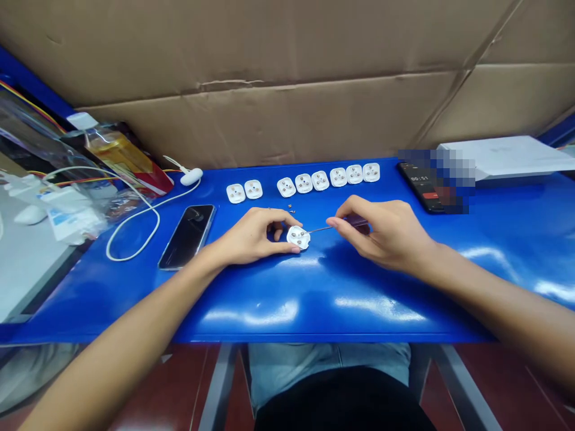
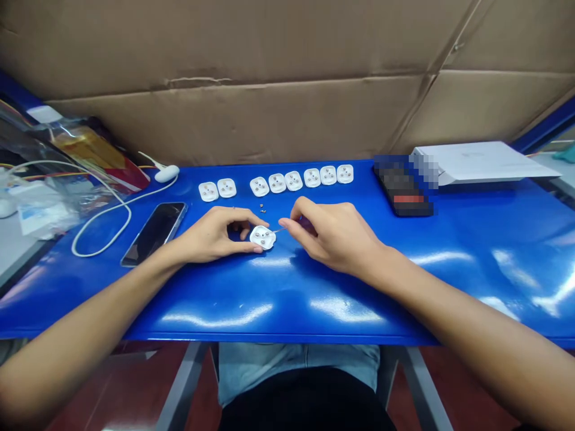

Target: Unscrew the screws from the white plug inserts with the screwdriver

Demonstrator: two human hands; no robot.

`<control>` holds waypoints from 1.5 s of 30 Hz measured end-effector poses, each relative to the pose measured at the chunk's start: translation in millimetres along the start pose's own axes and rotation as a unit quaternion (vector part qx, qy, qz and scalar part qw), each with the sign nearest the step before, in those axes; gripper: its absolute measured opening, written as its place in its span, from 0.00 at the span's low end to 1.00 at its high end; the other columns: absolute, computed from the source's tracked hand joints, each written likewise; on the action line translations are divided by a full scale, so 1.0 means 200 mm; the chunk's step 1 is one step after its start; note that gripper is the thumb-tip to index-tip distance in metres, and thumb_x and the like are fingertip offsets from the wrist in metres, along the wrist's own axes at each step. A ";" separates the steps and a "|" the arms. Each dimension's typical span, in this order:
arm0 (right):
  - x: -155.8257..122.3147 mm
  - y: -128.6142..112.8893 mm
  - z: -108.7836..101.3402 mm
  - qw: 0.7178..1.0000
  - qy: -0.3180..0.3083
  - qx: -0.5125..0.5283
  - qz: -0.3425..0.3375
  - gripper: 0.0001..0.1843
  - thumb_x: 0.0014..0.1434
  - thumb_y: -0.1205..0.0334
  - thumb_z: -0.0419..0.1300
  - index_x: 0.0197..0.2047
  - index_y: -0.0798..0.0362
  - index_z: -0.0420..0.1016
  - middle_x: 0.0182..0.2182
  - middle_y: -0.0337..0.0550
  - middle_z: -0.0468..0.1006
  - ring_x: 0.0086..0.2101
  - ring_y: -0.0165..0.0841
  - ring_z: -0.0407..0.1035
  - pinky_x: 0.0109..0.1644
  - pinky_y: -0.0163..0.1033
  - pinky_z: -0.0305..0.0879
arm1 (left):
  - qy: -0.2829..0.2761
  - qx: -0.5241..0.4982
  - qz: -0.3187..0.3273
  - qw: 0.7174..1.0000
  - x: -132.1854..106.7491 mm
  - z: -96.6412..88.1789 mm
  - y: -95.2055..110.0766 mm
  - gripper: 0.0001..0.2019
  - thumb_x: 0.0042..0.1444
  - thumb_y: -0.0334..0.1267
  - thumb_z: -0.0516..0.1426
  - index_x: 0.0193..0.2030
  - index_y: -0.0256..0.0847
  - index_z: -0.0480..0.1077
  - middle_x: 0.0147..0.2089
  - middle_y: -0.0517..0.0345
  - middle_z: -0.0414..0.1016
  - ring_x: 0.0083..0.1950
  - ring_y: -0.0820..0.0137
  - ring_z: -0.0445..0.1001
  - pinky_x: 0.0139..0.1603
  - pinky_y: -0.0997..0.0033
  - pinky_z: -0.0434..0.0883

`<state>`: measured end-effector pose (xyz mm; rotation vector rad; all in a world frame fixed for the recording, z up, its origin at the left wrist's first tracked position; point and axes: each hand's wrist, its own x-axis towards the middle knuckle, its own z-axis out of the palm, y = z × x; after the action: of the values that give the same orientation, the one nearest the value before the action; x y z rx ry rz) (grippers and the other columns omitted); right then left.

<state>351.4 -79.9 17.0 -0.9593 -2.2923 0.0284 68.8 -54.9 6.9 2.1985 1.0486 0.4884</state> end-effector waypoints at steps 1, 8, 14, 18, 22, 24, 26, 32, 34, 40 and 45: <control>0.00 -0.01 -0.01 1.000 -0.011 0.006 0.002 0.08 0.72 0.58 0.62 0.39 0.50 0.74 0.25 0.36 0.80 0.23 0.32 0.74 0.28 0.37 0.62 | 0.002 -0.003 -0.002 1.000 0.00 0.00 0.00 0.24 0.56 0.55 0.72 0.54 0.44 0.83 0.36 0.60 0.79 0.35 0.70 0.72 0.39 0.71 0.66; 0.02 -0.03 -0.04 0.991 -0.047 0.042 -0.119 0.14 0.72 0.68 0.56 0.59 0.54 0.74 0.42 0.49 0.83 0.41 0.40 0.76 0.45 0.44 0.71 | -0.013 -0.001 0.010 1.000 0.00 -0.01 0.02 0.23 0.58 0.53 0.71 0.53 0.41 0.82 0.35 0.60 0.77 0.35 0.70 0.73 0.38 0.72 0.67; 0.00 0.01 -0.02 0.992 -0.025 -0.028 -0.120 0.11 0.74 0.61 0.57 0.53 0.56 0.77 0.35 0.47 0.82 0.34 0.39 0.75 0.37 0.42 0.67 | -0.021 0.014 0.023 0.999 0.00 -0.03 0.02 0.24 0.58 0.55 0.70 0.53 0.41 0.82 0.35 0.59 0.77 0.36 0.69 0.74 0.38 0.72 0.66; -0.01 -0.01 -0.01 0.990 -0.011 -0.003 -0.137 0.11 0.72 0.67 0.57 0.54 0.57 0.75 0.37 0.48 0.82 0.36 0.39 0.75 0.38 0.42 0.69 | -0.023 0.012 0.019 0.999 0.00 -0.03 0.02 0.23 0.58 0.55 0.70 0.53 0.41 0.82 0.34 0.60 0.76 0.35 0.70 0.73 0.37 0.72 0.66; -0.01 -0.01 -0.02 0.993 -0.023 0.009 -0.117 0.12 0.70 0.66 0.58 0.55 0.56 0.73 0.41 0.51 0.82 0.39 0.41 0.77 0.41 0.45 0.73 | -0.021 0.007 0.019 1.000 0.00 -0.02 0.01 0.24 0.59 0.55 0.70 0.54 0.41 0.82 0.35 0.60 0.76 0.35 0.70 0.72 0.37 0.72 0.66; -0.01 -0.01 -0.01 0.994 -0.023 -0.006 -0.102 0.11 0.72 0.62 0.58 0.54 0.56 0.73 0.40 0.50 0.83 0.38 0.41 0.78 0.39 0.44 0.72 | -0.022 0.007 0.022 0.999 0.00 -0.02 0.01 0.24 0.59 0.56 0.70 0.54 0.41 0.81 0.35 0.60 0.77 0.36 0.70 0.72 0.37 0.72 0.66; -0.01 0.00 -0.01 0.994 -0.014 -0.024 -0.107 0.09 0.73 0.62 0.58 0.53 0.56 0.74 0.37 0.48 0.83 0.36 0.40 0.78 0.37 0.43 0.71 | -0.024 0.007 0.022 0.999 0.00 -0.02 0.01 0.24 0.59 0.56 0.69 0.55 0.41 0.81 0.36 0.60 0.77 0.36 0.70 0.72 0.37 0.72 0.66; 0.00 -0.02 -0.01 0.991 -0.008 0.020 -0.130 0.10 0.67 0.72 0.56 0.50 0.56 0.73 0.41 0.51 0.80 0.38 0.39 0.77 0.39 0.42 0.74 | -0.020 0.003 0.019 1.000 0.00 -0.02 0.01 0.24 0.59 0.55 0.70 0.55 0.41 0.81 0.34 0.61 0.75 0.35 0.71 0.72 0.38 0.72 0.66; 0.00 -0.02 -0.01 0.993 -0.020 0.025 -0.115 0.10 0.67 0.70 0.57 0.51 0.56 0.72 0.42 0.51 0.80 0.38 0.39 0.77 0.38 0.42 0.75 | -0.021 0.004 0.019 1.000 0.00 -0.02 0.01 0.24 0.59 0.55 0.70 0.54 0.41 0.81 0.35 0.60 0.76 0.35 0.70 0.72 0.38 0.72 0.66; -0.02 -0.01 0.00 0.996 -0.012 -0.023 -0.080 0.08 0.73 0.62 0.58 0.52 0.54 0.72 0.37 0.45 0.82 0.34 0.37 0.79 0.34 0.41 0.71 | -0.022 0.006 0.020 1.000 0.00 -0.02 0.01 0.24 0.59 0.55 0.70 0.55 0.42 0.81 0.35 0.61 0.76 0.36 0.71 0.72 0.38 0.72 0.66; -0.01 -0.03 -0.01 0.995 0.001 0.004 -0.097 0.10 0.68 0.69 0.57 0.52 0.54 0.70 0.40 0.48 0.82 0.37 0.37 0.79 0.37 0.40 0.74 | -0.023 0.005 0.023 0.999 -0.01 -0.02 0.01 0.23 0.59 0.55 0.70 0.55 0.42 0.81 0.35 0.62 0.76 0.36 0.72 0.72 0.38 0.72 0.66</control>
<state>349.8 -85.0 18.3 -0.7276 -2.3724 -0.0464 66.9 -55.1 10.9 2.2355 0.9798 0.4520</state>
